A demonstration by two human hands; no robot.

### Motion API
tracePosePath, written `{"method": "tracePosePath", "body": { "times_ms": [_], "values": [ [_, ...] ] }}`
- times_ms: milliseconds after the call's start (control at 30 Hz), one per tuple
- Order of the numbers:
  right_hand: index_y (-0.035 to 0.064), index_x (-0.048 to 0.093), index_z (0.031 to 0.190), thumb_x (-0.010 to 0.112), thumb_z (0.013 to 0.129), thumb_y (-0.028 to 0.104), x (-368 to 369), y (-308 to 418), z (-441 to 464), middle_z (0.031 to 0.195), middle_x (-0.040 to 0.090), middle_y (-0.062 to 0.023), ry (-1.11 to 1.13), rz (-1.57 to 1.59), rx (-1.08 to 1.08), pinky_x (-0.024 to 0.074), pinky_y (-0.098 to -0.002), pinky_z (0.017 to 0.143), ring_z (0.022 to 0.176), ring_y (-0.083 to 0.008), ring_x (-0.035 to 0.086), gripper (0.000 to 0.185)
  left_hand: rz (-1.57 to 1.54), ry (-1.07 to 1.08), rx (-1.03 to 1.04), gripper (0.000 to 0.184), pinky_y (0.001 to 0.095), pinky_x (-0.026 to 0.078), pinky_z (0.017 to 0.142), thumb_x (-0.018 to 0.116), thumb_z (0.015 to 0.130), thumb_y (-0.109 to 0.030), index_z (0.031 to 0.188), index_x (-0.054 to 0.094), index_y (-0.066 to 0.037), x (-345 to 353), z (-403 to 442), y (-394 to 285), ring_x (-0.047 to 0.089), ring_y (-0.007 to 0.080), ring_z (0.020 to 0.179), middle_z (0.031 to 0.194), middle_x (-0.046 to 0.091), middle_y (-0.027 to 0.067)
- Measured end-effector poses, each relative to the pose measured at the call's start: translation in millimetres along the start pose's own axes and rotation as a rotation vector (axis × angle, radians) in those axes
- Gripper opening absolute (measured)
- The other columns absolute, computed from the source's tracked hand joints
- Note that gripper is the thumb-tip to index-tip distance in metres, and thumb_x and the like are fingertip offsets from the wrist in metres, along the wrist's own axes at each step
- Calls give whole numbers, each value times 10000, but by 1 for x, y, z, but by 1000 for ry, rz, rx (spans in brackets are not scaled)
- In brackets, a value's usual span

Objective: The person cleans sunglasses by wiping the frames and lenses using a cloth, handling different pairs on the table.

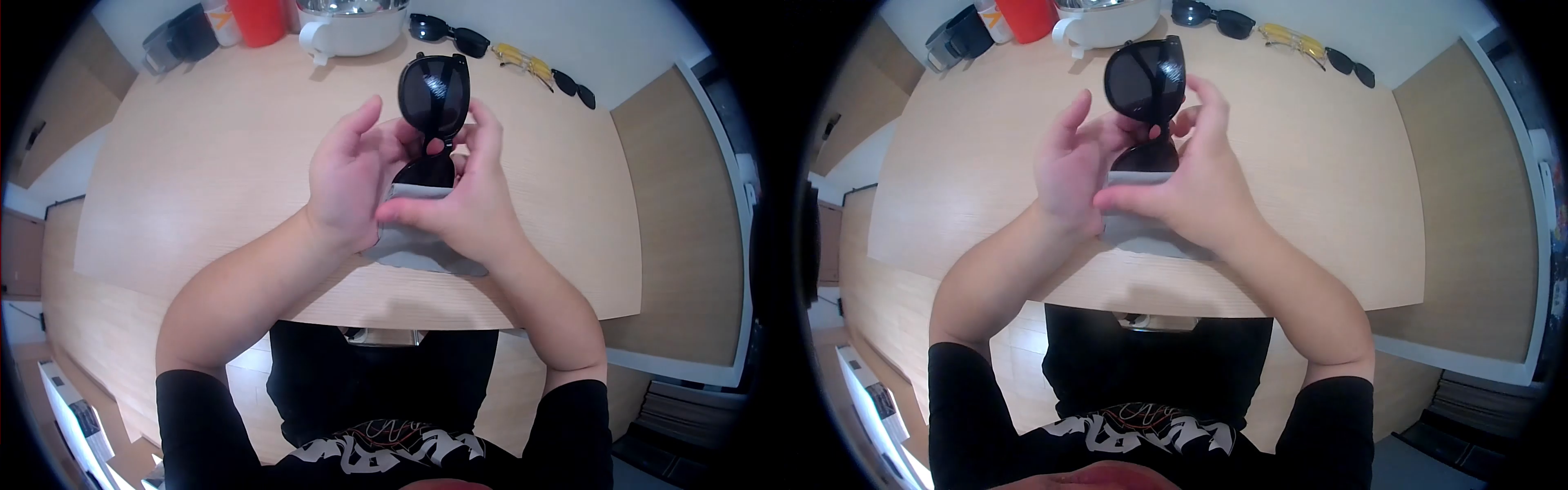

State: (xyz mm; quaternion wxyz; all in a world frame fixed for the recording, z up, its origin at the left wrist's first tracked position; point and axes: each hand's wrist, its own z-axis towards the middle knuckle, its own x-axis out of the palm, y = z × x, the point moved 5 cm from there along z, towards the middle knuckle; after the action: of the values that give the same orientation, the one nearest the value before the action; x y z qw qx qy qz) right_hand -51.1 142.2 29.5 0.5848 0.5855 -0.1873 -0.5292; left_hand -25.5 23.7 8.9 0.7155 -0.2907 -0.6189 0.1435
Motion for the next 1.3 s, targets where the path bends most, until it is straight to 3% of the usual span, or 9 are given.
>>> {"method": "tracePosePath", "body": {
  "times_ms": [167,300,500,567,733,867,1000,1067,1300],
  "values": [
    [27,101,1458,984,499,242,-15,-12,10,1175,431,-141,-144,330,34,547,-318,824,980,-189,582,1322,108,94,90,870,345,364,1035,162,961,-667,1273,497,73,20,1,0,535,242,1100,1109,587,128],
    [35,114,1460,977,517,218,1,0,-3,1176,425,-144,48,-41,-107,544,-319,823,952,-204,592,1291,70,13,31,859,336,365,1029,167,965,-663,1279,485,70,16,-1,1,534,237,1069,1084,561,105],
    [36,162,1456,978,520,214,-13,-10,5,1116,423,-103,-166,77,0,502,-250,718,812,-113,532,1254,81,12,65,839,333,384,1007,204,957,-686,1269,474,44,10,-1,3,536,224,1041,1060,536,79],
    [43,172,1457,976,526,217,-18,-13,5,1106,424,-95,-110,135,61,493,-248,706,792,-97,515,1242,83,-147,63,832,335,395,995,209,955,-692,1262,471,36,29,-4,4,540,220,1025,1046,527,76],
    [64,176,1463,972,532,227,5,-8,-2,1096,421,-83,74,75,-142,506,-284,731,788,-91,492,1236,-44,78,9,824,338,402,984,195,952,-698,1281,463,8,14,-1,6,533,210,1044,1052,519,75],
    [57,203,1455,964,546,204,-16,-13,2,1105,422,-72,-89,40,66,518,-249,755,772,-78,494,1195,105,21,32,811,322,401,966,205,952,-697,1288,455,-4,15,-1,6,519,202,1033,1039,486,56],
    [53,192,1454,965,542,205,-12,-16,2,1138,421,-72,20,117,63,520,-244,760,812,-98,534,1205,-63,171,16,815,304,393,960,215,954,-692,1310,447,3,17,0,8,506,198,1016,1012,462,46],
    [51,160,1455,972,530,217,5,-6,-2,1182,406,-103,109,0,-194,527,-260,789,894,-155,564,1241,9,77,-20,839,310,374,977,195,950,-701,1329,441,6,14,-2,6,495,201,1016,1022,459,54],
    [43,148,1455,975,529,234,-10,-16,3,1193,405,-118,-11,189,63,517,-276,838,992,-175,539,1256,125,108,34,879,304,387,964,177,930,-731,1335,436,6,20,-1,4,496,198,1014,1037,462,55]
  ]
}}
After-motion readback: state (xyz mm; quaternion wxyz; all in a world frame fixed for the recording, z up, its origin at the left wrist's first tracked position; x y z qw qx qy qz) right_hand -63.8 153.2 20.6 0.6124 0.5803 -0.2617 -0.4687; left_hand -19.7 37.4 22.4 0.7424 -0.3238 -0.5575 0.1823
